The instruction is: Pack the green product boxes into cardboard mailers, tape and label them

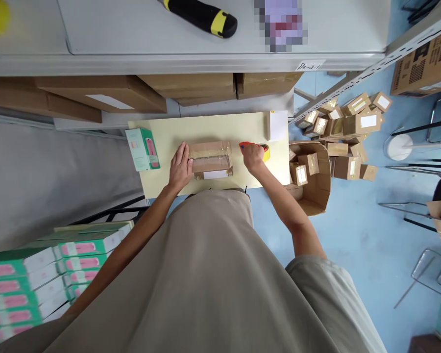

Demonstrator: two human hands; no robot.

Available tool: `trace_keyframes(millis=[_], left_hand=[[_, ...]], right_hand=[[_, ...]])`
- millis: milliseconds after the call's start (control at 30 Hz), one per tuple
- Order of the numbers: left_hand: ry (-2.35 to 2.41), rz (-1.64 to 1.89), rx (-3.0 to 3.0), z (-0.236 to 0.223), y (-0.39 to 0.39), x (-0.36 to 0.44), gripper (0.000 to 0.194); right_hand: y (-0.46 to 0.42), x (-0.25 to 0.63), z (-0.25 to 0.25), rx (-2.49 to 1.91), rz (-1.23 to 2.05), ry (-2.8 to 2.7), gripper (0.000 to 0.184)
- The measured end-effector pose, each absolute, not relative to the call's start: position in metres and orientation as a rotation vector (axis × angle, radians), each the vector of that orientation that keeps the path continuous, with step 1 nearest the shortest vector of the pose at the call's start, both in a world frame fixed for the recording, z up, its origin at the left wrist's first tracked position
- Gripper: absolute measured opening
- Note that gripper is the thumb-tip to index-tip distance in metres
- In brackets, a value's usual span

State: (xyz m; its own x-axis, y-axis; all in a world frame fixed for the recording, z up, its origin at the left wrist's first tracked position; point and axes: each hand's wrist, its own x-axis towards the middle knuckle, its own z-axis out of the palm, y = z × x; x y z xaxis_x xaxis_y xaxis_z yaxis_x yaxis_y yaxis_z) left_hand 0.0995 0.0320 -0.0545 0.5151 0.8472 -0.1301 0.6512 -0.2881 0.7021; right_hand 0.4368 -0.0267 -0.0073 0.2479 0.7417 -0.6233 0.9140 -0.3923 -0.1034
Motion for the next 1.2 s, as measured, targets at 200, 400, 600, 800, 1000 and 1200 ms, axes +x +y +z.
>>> trace_keyframes(millis=[200,400,600,800,1000,1200], left_hand=[[1.208,0.390,1.985,-0.049,0.029,0.095,0.091],[1.321,0.556,1.921,-0.040,0.026,0.095,0.097],[1.356,0.695,1.889,-0.022,0.028,0.112,0.089],[1.065,0.903,1.904,0.072,0.039,0.160,0.050],[0.993,1.305,1.831,0.120,0.138,0.190,0.047],[1.143,1.164,1.731,0.106,0.221,0.183,0.057]], right_hand=[[-0.085,0.419,-0.047,2.622,-0.811,1.294,0.036],[-0.104,0.408,-0.048,2.815,-0.828,1.231,0.039],[-0.085,0.403,-0.024,2.997,-0.704,1.346,0.041],[-0.026,0.370,0.068,2.959,-0.347,2.121,0.053],[0.136,0.340,0.158,2.594,-0.073,2.661,0.067],[0.267,0.315,0.170,2.274,-0.182,2.720,0.071]])
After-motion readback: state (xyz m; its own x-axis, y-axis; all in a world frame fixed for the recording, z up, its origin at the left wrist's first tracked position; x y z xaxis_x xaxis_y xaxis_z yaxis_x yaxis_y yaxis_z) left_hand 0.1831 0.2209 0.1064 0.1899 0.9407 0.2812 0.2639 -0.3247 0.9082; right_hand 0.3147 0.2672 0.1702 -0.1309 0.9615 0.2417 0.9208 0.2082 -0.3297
